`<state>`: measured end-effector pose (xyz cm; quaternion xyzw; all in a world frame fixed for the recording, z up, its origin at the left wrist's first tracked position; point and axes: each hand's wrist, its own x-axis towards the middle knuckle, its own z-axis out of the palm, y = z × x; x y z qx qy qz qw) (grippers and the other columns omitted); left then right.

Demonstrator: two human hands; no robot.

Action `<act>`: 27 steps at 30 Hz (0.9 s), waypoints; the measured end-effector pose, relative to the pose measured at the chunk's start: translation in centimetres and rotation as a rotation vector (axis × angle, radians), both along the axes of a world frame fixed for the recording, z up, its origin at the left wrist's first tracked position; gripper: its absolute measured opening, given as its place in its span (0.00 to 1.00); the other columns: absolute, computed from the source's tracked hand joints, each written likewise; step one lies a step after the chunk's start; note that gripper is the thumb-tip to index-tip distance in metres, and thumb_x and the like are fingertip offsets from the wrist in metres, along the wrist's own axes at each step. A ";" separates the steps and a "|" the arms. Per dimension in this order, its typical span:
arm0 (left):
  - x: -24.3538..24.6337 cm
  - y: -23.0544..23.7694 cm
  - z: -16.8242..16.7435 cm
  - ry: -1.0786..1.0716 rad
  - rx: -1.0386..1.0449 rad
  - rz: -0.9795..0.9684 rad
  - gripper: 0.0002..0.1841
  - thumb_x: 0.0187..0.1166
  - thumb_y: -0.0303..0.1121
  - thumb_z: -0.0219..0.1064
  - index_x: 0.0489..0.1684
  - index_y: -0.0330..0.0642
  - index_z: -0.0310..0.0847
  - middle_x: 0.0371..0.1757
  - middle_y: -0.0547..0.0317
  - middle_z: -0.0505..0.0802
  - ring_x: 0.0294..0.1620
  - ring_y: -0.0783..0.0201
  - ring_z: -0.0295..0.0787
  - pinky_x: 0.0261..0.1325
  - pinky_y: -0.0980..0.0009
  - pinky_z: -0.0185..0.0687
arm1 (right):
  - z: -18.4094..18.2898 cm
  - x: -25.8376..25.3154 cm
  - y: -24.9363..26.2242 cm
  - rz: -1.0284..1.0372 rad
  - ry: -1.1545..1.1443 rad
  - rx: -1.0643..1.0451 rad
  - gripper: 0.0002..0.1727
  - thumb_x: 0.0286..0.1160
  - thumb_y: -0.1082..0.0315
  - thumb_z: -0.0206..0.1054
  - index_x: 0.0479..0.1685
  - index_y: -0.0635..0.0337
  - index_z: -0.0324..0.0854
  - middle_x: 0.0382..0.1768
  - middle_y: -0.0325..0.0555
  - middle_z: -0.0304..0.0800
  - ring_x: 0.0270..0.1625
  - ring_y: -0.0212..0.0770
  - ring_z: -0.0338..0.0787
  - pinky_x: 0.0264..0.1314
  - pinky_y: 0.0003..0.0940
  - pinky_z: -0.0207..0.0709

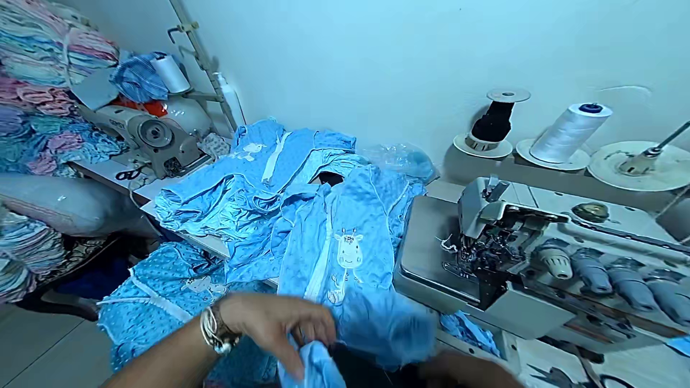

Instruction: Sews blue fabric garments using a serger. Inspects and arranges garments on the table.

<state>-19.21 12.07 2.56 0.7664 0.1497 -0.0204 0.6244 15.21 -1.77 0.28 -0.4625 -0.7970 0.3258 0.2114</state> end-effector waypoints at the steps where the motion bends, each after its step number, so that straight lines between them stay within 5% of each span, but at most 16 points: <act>1: -0.9 0.9 1.1 0.086 0.102 0.171 0.26 0.69 0.33 0.74 0.65 0.29 0.77 0.57 0.46 0.91 0.57 0.60 0.89 0.59 0.61 0.86 | 1.2 -0.2 1.5 -0.046 0.021 0.155 0.14 0.81 0.62 0.68 0.49 0.65 0.90 0.38 0.52 0.94 0.37 0.46 0.93 0.42 0.47 0.88; 4: -1.5 4.7 3.2 0.317 0.426 0.795 0.19 0.74 0.30 0.77 0.60 0.31 0.81 0.53 0.42 0.90 0.51 0.49 0.89 0.57 0.49 0.85 | 3.5 -1.6 8.2 -0.229 -0.079 0.540 0.16 0.78 0.56 0.64 0.45 0.57 0.91 0.35 0.41 0.92 0.35 0.39 0.92 0.36 0.40 0.88; 6: -1.0 8.1 2.9 0.391 0.524 1.059 0.25 0.72 0.38 0.81 0.61 0.29 0.81 0.50 0.37 0.91 0.49 0.42 0.90 0.56 0.39 0.83 | 5.6 -3.1 12.8 -0.327 -0.192 0.407 0.17 0.82 0.60 0.66 0.56 0.63 0.87 0.40 0.50 0.93 0.43 0.50 0.93 0.47 0.55 0.86; 9: 1.0 11.3 2.3 0.454 0.430 1.181 0.34 0.73 0.43 0.80 0.70 0.29 0.71 0.52 0.34 0.89 0.43 0.43 0.91 0.50 0.44 0.88 | 6.8 -6.1 19.5 -0.518 -0.462 0.059 0.29 0.84 0.55 0.68 0.76 0.65 0.74 0.55 0.66 0.89 0.60 0.67 0.89 0.62 0.69 0.77; 12: 2.0 13.6 1.8 0.564 0.507 1.262 0.33 0.75 0.43 0.76 0.70 0.28 0.71 0.63 0.28 0.84 0.58 0.35 0.87 0.60 0.39 0.82 | 5.9 -6.8 23.8 -0.597 -0.603 -0.107 0.39 0.81 0.47 0.68 0.80 0.68 0.66 0.61 0.72 0.85 0.66 0.72 0.85 0.64 0.71 0.76; 15: 2.0 14.2 1.4 0.597 0.495 1.311 0.28 0.77 0.44 0.74 0.67 0.31 0.75 0.72 0.24 0.77 0.60 0.33 0.87 0.59 0.40 0.84 | 5.5 -6.2 25.3 -0.640 -0.364 -0.088 0.38 0.75 0.57 0.76 0.82 0.63 0.68 0.61 0.71 0.86 0.65 0.72 0.85 0.66 0.72 0.74; 18: 2.6 12.6 1.2 0.409 0.319 1.348 0.27 0.72 0.38 0.80 0.68 0.37 0.78 0.79 0.22 0.69 0.68 0.31 0.79 0.64 0.38 0.79 | 4.8 -5.5 25.8 -0.702 -0.050 -0.125 0.34 0.71 0.68 0.79 0.79 0.62 0.73 0.59 0.71 0.86 0.62 0.70 0.85 0.64 0.72 0.73; 20: 2.8 12.1 0.4 0.149 0.081 1.393 0.27 0.72 0.31 0.79 0.70 0.39 0.78 0.72 0.31 0.78 0.62 0.41 0.82 0.58 0.47 0.82 | 4.8 -5.7 25.7 -0.745 0.070 -0.171 0.33 0.70 0.73 0.78 0.78 0.62 0.74 0.61 0.73 0.84 0.63 0.68 0.84 0.65 0.70 0.72; 22: 2.7 11.7 -0.1 -0.105 -0.151 1.421 0.21 0.77 0.26 0.71 0.70 0.41 0.78 0.53 0.48 0.86 0.35 0.64 0.78 0.35 0.69 0.73 | 4.8 -6.3 25.5 -0.790 0.264 -0.099 0.27 0.67 0.80 0.77 0.69 0.64 0.80 0.49 0.66 0.84 0.48 0.57 0.81 0.54 0.58 0.74; 23: 2.5 11.5 0.0 -0.192 -0.239 1.422 0.21 0.79 0.24 0.68 0.71 0.40 0.78 0.52 0.51 0.86 0.30 0.68 0.74 0.29 0.73 0.68 | 5.0 -6.6 25.3 -0.790 0.373 -0.058 0.21 0.68 0.82 0.74 0.63 0.66 0.83 0.47 0.61 0.83 0.45 0.51 0.79 0.52 0.53 0.73; 27: 0.2 8.5 2.4 -0.273 -0.212 1.330 0.19 0.83 0.22 0.62 0.73 0.38 0.78 0.58 0.52 0.87 0.34 0.71 0.80 0.32 0.75 0.73 | 7.3 -7.7 23.6 -0.683 0.794 0.024 0.10 0.69 0.84 0.63 0.36 0.58 0.83 0.30 0.37 0.83 0.27 0.29 0.80 0.31 0.27 0.77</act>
